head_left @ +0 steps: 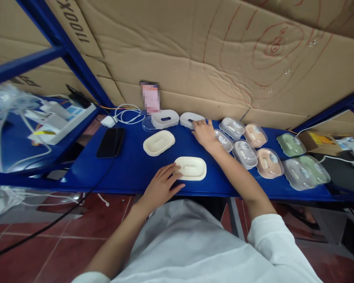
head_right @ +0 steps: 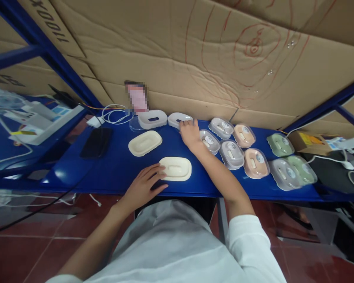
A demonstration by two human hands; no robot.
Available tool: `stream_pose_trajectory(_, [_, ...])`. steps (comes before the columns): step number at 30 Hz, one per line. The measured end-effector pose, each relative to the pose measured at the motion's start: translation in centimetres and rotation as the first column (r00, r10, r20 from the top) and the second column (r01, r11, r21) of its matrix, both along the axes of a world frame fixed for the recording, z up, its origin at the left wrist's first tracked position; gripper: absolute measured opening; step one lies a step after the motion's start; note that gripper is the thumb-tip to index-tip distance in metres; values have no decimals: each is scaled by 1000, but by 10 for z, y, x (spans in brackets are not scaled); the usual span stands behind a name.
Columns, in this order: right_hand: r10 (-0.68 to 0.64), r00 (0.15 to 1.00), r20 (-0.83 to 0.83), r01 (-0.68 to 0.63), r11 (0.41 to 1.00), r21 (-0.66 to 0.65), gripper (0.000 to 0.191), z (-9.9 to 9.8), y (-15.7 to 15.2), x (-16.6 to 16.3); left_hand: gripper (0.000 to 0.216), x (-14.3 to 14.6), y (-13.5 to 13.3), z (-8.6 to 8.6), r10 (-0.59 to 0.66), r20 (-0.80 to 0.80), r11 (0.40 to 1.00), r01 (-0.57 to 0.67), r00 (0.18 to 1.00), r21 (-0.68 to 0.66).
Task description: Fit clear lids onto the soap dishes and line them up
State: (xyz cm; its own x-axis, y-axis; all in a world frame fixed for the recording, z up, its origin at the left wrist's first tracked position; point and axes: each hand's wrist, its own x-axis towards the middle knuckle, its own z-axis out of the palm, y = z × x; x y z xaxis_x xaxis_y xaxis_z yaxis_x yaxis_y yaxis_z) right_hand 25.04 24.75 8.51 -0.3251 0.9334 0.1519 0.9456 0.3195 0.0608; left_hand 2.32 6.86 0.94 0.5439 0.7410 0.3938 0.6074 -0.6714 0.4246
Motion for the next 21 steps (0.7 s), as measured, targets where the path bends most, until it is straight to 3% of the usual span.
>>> stream_pose_trajectory(2, [7, 1000, -21, -7, 1000, 8, 36, 1, -5, -1, 14, -3, -1, -5, 46, 70, 999, -45, 997, -6])
stream_pose_trajectory(4, [52, 991, -121, -44, 997, 69, 37, 0, -32, 7, 10, -6, -1, -8, 68, 124, 998, -67, 990, -10])
stream_pose_trajectory(9, [225, 904, -363, -176, 971, 162, 40, -20, -146, 39, 55, -7, -2, -8, 168, 197, 984, -176, 966, 23])
stream_pose_trajectory(12, [318, 862, -394, -296, 948, 118, 44, -39, -193, 46, 57, -5, 0, -7, 111, 159, 989, -125, 981, 77])
stream_pose_trajectory(16, [372, 832, -412, -376, 924, 76, 45, -55, -208, 40, 39, -4, 4, -10, 24, 152, 998, -32, 988, 51])
stream_pose_trajectory(21, [436, 830, -350, -433, 897, 90, 43, -56, -198, 34, 20, -4, 5, -12, 86, 179, 994, -97, 980, 50])
